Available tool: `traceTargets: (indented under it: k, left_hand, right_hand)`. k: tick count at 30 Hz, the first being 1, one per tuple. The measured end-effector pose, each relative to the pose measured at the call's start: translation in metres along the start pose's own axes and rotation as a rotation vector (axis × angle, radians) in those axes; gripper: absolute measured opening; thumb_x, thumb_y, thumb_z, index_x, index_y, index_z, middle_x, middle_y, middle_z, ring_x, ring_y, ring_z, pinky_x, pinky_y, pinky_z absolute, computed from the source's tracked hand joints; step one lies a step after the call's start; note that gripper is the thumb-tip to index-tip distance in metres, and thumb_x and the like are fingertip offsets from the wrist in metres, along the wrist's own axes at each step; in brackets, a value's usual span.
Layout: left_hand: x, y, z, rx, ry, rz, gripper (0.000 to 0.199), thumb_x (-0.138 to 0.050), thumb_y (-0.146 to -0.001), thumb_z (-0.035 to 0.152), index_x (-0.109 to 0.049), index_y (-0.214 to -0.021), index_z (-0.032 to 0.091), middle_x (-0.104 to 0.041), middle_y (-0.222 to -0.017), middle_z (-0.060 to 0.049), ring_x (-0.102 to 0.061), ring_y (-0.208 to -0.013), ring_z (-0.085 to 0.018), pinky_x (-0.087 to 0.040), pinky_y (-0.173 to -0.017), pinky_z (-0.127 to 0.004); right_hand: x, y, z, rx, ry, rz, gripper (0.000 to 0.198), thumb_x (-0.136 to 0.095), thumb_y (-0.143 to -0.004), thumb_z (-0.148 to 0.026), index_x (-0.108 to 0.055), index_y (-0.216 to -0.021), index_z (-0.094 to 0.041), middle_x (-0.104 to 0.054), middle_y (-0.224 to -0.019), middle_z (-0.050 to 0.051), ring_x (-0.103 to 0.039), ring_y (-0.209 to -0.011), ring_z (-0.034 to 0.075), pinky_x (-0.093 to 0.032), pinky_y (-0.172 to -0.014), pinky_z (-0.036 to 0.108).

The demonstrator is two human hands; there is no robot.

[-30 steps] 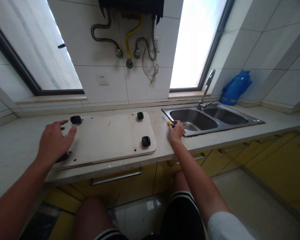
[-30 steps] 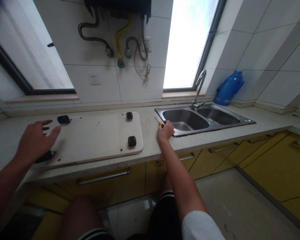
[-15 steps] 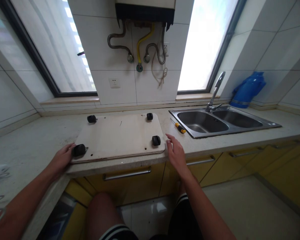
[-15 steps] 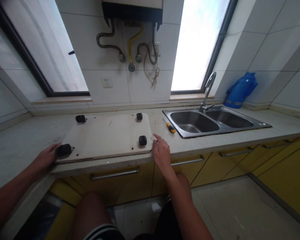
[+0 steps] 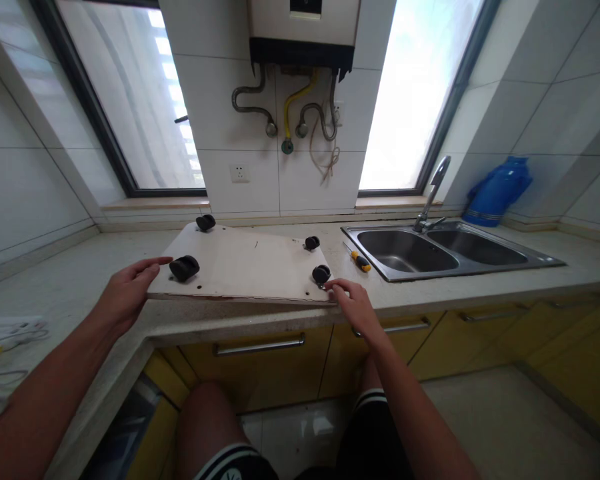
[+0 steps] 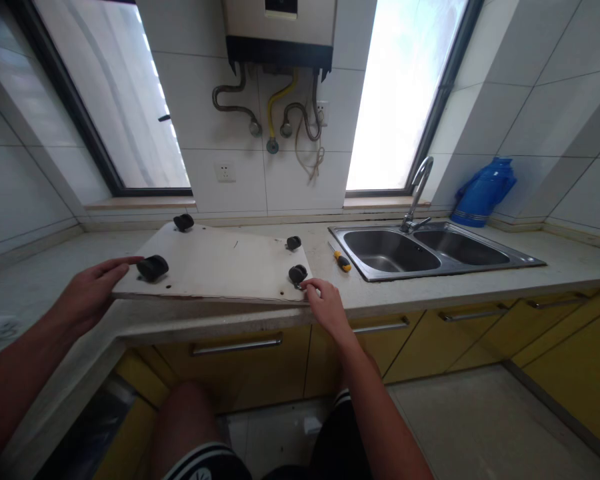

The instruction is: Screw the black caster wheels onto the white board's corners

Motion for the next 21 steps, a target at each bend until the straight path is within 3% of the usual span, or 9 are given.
traceTargets:
  k: [3, 8, 12, 14, 16, 18, 21]
  left_hand:
    - [-0.007, 0.009, -0.006, 0.238, 0.278, -0.079, 0.076, -0.087, -0.065, 0.047, -0.08, -0.132, 0.012, -0.082, -0.107, -0.01, -0.067, -0.082, -0.019, -0.052, -0.064, -0.026]
    - [-0.002, 0.016, 0.005, 0.312, 0.312, -0.02, 0.06, -0.086, -0.063, 0.034, -0.085, -0.12, 0.014, -0.082, -0.108, -0.008, -0.066, -0.086, -0.018, -0.05, -0.068, -0.024]
    - [-0.001, 0.02, 0.017, 0.331, 0.324, -0.004, 0.053, -0.085, -0.065, 0.031, -0.086, -0.115, 0.015, -0.082, -0.113, -0.008, -0.067, -0.088, -0.017, -0.051, -0.069, -0.023]
    - [0.0, 0.022, 0.021, 0.333, 0.326, -0.004, 0.051, -0.085, -0.065, 0.03, -0.086, -0.114, 0.015, -0.082, -0.115, -0.008, -0.067, -0.089, -0.016, -0.052, -0.069, -0.021]
    - [0.002, 0.023, 0.026, 0.33, 0.345, -0.001, 0.048, -0.087, -0.065, 0.029, -0.087, -0.111, 0.016, -0.083, -0.115, -0.007, -0.067, -0.091, -0.015, -0.052, -0.07, -0.019]
    - [0.004, 0.023, 0.031, 0.315, 0.377, 0.005, 0.046, -0.089, -0.063, 0.028, -0.087, -0.108, 0.016, -0.083, -0.113, -0.006, -0.068, -0.093, -0.014, -0.053, -0.072, -0.016]
    - [0.009, 0.023, 0.041, 0.27, 0.421, 0.015, 0.045, -0.091, -0.061, 0.028, -0.087, -0.104, 0.017, -0.083, -0.11, -0.005, -0.068, -0.093, -0.014, -0.053, -0.07, -0.013]
  right_hand:
    - [-0.002, 0.003, 0.0, 0.015, -0.021, -0.003, 0.033, -0.055, -0.097, -0.034, -0.085, -0.105, -0.025, -0.086, -0.112, 0.006, -0.078, -0.108, 0.027, -0.057, -0.098, 0.041]
    - [-0.005, 0.02, 0.001, 0.07, -0.004, 0.119, 0.027, -0.057, -0.097, -0.036, -0.08, -0.104, -0.023, -0.082, -0.11, 0.011, -0.075, -0.103, 0.029, -0.058, -0.097, 0.046]
    - [-0.005, 0.025, 0.0, 0.13, 0.013, 0.27, 0.045, -0.056, -0.099, -0.039, -0.07, -0.137, -0.018, -0.068, -0.147, 0.019, -0.064, -0.139, 0.033, -0.054, -0.114, 0.052]
    - [-0.006, 0.023, -0.001, 0.158, 0.023, 0.289, 0.058, -0.059, -0.098, -0.037, -0.061, -0.153, -0.018, -0.064, -0.155, 0.019, -0.065, -0.139, 0.032, -0.057, -0.112, 0.05]
    - [-0.006, 0.023, -0.002, 0.159, 0.044, 0.321, 0.058, -0.061, -0.1, -0.036, -0.059, -0.155, -0.018, -0.071, -0.143, 0.018, -0.074, -0.115, 0.029, -0.062, -0.096, 0.047]
    - [-0.004, 0.03, -0.008, 0.162, 0.076, 0.399, 0.049, -0.057, -0.105, -0.037, -0.062, -0.148, -0.015, -0.074, -0.127, 0.018, -0.073, -0.099, 0.028, -0.061, -0.088, 0.048]
    - [-0.011, 0.049, -0.029, 0.277, 0.106, 0.441, 0.04, -0.056, -0.109, -0.043, -0.068, -0.137, -0.018, -0.072, -0.122, 0.017, -0.07, -0.113, 0.032, -0.058, -0.1, 0.052]
Point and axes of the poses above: each hand's wrist, its own y-axis away from the middle knuckle, its own x-axis out of the back of the hand, z = x × y, the point moved 6 cm from there along -y, towards the middle knuckle
